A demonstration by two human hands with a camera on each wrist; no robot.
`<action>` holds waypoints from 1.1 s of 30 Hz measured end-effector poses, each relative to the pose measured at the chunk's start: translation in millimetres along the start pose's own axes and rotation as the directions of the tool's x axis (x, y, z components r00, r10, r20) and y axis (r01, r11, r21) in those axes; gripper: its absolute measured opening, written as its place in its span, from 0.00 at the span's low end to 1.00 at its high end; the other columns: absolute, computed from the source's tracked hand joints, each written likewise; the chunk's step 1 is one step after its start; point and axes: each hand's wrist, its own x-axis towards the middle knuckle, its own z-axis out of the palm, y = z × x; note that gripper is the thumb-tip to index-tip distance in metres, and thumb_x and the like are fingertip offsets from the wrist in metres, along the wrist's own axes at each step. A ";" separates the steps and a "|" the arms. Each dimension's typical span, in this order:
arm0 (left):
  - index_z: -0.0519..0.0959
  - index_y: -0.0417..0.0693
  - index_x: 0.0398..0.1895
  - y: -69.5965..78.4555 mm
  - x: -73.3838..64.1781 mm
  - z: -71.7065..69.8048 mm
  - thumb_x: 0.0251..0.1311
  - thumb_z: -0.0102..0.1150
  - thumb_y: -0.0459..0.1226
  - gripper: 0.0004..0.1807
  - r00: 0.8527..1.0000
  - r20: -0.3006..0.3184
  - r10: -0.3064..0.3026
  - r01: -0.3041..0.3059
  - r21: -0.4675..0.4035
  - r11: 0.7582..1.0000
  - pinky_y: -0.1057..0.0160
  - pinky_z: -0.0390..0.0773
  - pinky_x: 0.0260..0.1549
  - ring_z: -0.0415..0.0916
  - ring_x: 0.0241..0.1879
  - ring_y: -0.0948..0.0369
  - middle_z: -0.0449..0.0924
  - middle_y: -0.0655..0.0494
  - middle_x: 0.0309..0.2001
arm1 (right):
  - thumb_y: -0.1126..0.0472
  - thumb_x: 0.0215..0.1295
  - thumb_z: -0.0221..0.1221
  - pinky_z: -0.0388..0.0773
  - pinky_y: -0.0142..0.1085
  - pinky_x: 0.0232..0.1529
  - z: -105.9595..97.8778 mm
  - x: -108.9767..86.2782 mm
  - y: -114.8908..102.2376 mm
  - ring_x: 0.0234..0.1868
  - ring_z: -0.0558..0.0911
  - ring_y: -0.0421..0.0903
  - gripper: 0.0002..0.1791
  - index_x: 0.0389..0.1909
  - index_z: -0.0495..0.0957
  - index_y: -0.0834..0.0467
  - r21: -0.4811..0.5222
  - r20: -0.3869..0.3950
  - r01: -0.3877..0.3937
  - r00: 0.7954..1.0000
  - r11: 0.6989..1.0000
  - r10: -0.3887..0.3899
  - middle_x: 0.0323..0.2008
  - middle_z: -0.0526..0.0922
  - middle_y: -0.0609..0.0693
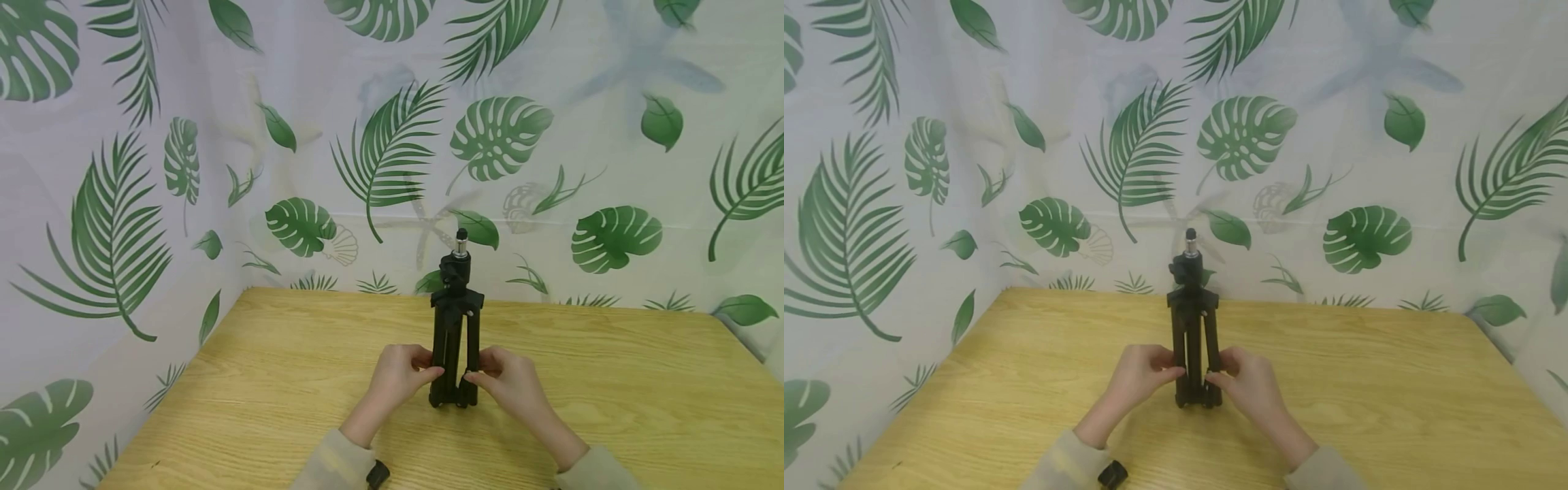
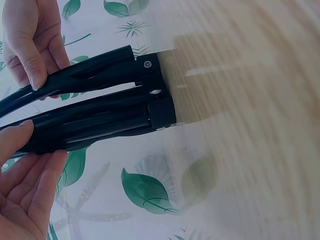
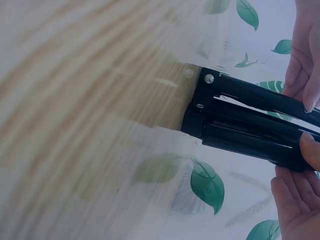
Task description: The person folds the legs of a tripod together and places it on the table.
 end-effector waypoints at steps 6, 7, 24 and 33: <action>0.82 0.41 0.30 0.4 0.0 -0.4 0.49 0.64 0.40 0.11 1.000 0.005 -0.007 0.007 -0.018 1.000 0.71 0.72 0.24 0.75 0.25 0.65 0.81 0.55 0.26 | 0.65 0.46 0.66 0.76 0.34 0.30 2.9 2.4 -1.4 0.30 0.80 0.45 0.11 0.31 0.77 0.63 -0.013 0.001 0.001 1.000 1.000 -0.001 0.28 0.81 0.52; 0.82 0.41 0.31 0.3 0.1 -0.4 0.49 0.64 0.40 0.11 1.000 0.007 -0.008 0.008 -0.019 1.000 0.71 0.72 0.24 0.75 0.25 0.65 0.81 0.55 0.26 | 0.65 0.46 0.66 0.76 0.34 0.30 3.4 2.8 -1.5 0.30 0.80 0.46 0.11 0.31 0.77 0.63 -0.014 -0.001 0.002 1.000 1.000 -0.002 0.28 0.81 0.52; 0.82 0.42 0.29 2.6 1.0 -1.6 0.48 0.64 0.39 0.09 0.999 0.018 -0.051 0.052 -0.042 0.998 0.72 0.73 0.24 0.76 0.26 0.67 0.80 0.57 0.26 | 0.62 0.44 0.68 0.75 0.43 0.37 3.6 7.6 6.5 0.35 0.79 0.51 0.15 0.34 0.76 0.63 -0.041 0.120 0.076 0.990 0.996 -0.070 0.31 0.80 0.51; 0.82 0.42 0.30 2.3 1.2 -2.2 0.48 0.64 0.39 0.09 0.997 0.026 -0.070 0.072 -0.055 0.996 0.72 0.73 0.24 0.76 0.26 0.67 0.80 0.58 0.26 | 0.62 0.45 0.67 0.74 0.37 0.29 12.6 16.1 27.0 0.29 0.79 0.44 0.18 0.37 0.76 0.65 -0.068 0.370 0.100 0.926 0.993 -0.068 0.30 0.80 0.51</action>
